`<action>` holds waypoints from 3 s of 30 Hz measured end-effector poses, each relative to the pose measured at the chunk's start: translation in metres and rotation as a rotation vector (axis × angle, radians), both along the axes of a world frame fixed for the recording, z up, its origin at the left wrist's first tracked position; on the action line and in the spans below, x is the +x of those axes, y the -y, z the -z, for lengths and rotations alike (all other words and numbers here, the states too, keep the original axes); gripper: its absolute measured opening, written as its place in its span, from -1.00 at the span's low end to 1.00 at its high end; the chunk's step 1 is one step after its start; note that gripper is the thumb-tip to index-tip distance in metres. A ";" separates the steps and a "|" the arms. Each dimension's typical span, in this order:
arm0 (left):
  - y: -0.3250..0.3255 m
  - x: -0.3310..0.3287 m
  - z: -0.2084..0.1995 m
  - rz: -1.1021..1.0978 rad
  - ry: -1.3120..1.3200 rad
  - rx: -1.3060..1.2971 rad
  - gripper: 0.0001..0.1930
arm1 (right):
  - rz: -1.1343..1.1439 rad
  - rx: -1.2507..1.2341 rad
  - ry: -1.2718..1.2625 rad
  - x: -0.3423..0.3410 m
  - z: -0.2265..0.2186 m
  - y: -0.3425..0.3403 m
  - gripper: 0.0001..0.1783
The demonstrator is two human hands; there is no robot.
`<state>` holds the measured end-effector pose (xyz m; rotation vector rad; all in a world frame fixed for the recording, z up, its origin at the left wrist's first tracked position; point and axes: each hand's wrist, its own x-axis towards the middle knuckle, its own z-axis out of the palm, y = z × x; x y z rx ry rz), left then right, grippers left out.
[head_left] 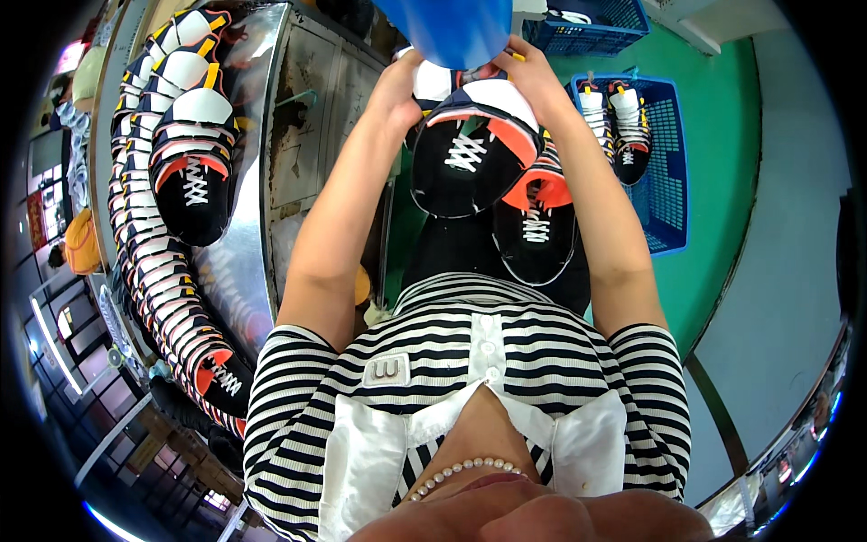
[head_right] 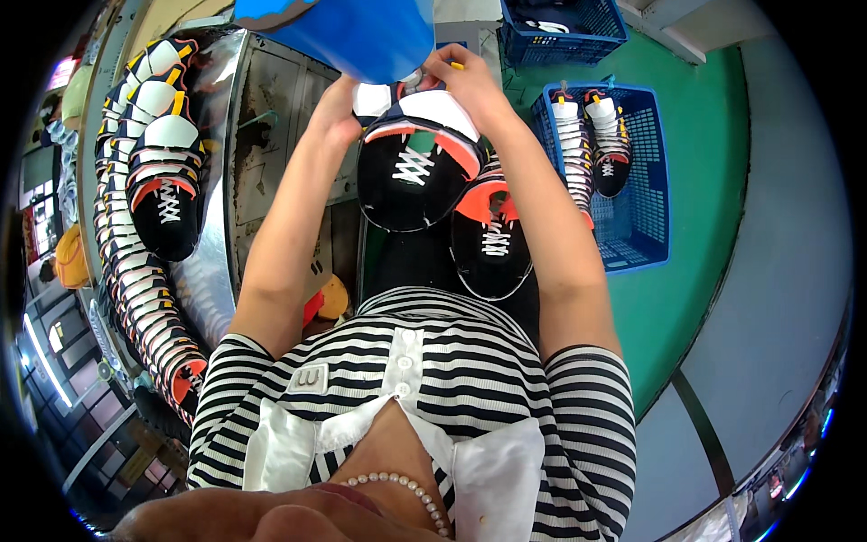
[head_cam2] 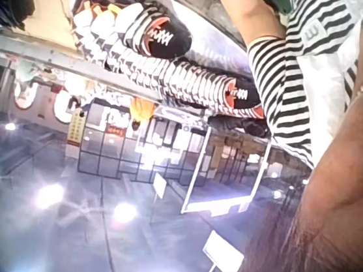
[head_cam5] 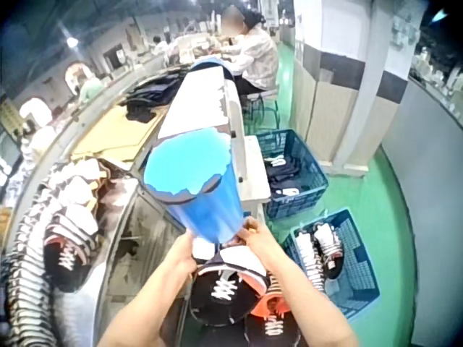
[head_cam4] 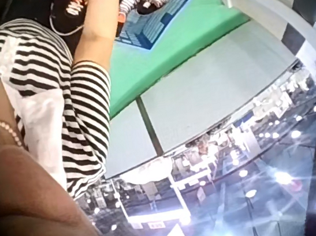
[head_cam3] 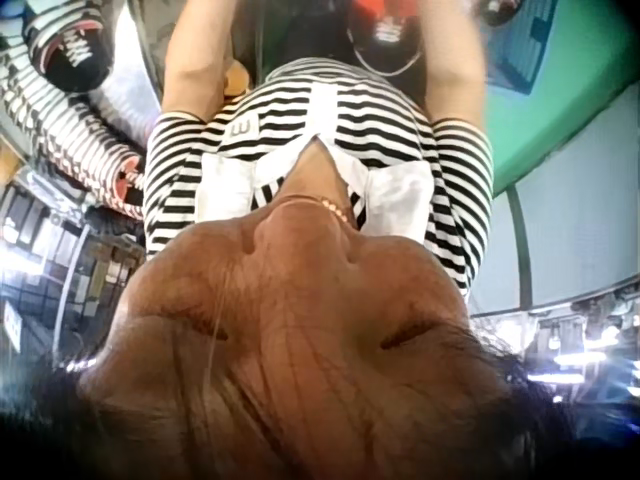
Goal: The person picks up a shoe from a bin and places it onto a rotating assembly line, repeating this with shoes and soles.
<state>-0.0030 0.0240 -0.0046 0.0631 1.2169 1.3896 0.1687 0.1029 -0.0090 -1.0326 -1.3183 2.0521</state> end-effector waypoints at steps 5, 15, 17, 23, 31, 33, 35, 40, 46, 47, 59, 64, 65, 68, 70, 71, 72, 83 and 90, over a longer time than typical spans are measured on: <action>0.091 0.025 -0.039 -0.186 -0.529 0.200 -0.65 | 0.373 -0.050 0.108 0.040 0.013 0.018 -0.67; 0.102 0.074 -0.036 -0.023 -0.429 0.132 -0.72 | 0.428 0.169 -0.133 -0.020 0.013 0.091 -0.71; 0.094 0.057 -0.043 -0.005 -0.461 0.126 -0.68 | 0.350 0.284 -0.045 -0.009 0.008 0.078 -0.73; 0.055 0.016 -0.028 0.154 -0.699 0.154 -0.65 | 0.234 0.063 -0.246 -0.011 0.003 0.053 -0.85; 0.013 -0.011 -0.013 0.133 -0.423 0.085 -0.74 | 0.313 -0.433 -0.433 -0.021 0.028 0.028 -0.94; 0.003 -0.019 0.005 0.076 -0.160 -0.006 -0.71 | 0.243 -0.463 -0.428 -0.020 0.034 0.012 -0.95; 0.000 -0.011 0.000 0.042 0.008 0.002 -0.69 | 0.105 -0.171 -0.238 -0.015 0.034 -0.005 -0.90; 0.070 0.000 -0.031 -0.145 0.099 -0.015 -0.59 | -0.289 0.449 0.487 0.063 0.041 -0.003 -0.41; 0.200 0.025 -0.154 -0.268 -0.507 0.198 -0.54 | -0.554 1.109 1.047 0.134 0.148 0.076 -0.36; 0.209 0.024 -0.171 -0.333 -0.645 0.209 -0.56 | -0.498 1.088 1.073 0.134 0.152 0.081 -0.45; 0.204 -0.247 -0.070 -0.680 -1.005 0.405 -0.62 | -0.203 0.825 0.691 0.127 0.067 0.088 -0.46; 0.216 -0.235 -0.068 -0.504 -1.142 0.219 -0.61 | 0.237 0.970 0.532 0.123 -0.003 0.081 -0.38; 0.213 -0.215 -0.072 -0.509 -1.221 0.281 -0.63 | 0.321 0.971 0.486 0.125 -0.004 0.080 -0.36; 0.225 -0.109 -0.085 -0.704 -1.274 0.270 -0.63 | 0.432 0.613 0.242 0.097 -0.014 0.098 -0.21; 0.231 -0.030 -0.088 -0.224 -1.135 0.252 -0.64 | 0.468 0.637 0.270 0.078 -0.005 0.106 -0.11; 0.217 0.015 -0.097 0.178 -0.973 0.283 -0.56 | 0.481 0.646 0.336 0.074 0.007 0.108 -0.08; 0.200 0.050 -0.090 0.343 -0.831 0.466 -0.55 | 0.464 0.629 0.336 0.066 0.007 0.114 -0.03; 0.121 0.065 -0.037 0.141 -0.081 0.095 -0.53 | 0.230 0.402 0.196 0.043 0.005 0.098 -0.70; 0.115 -0.004 -0.045 0.138 -0.595 0.016 -0.54 | 0.040 0.454 0.046 -0.003 0.010 0.095 -0.69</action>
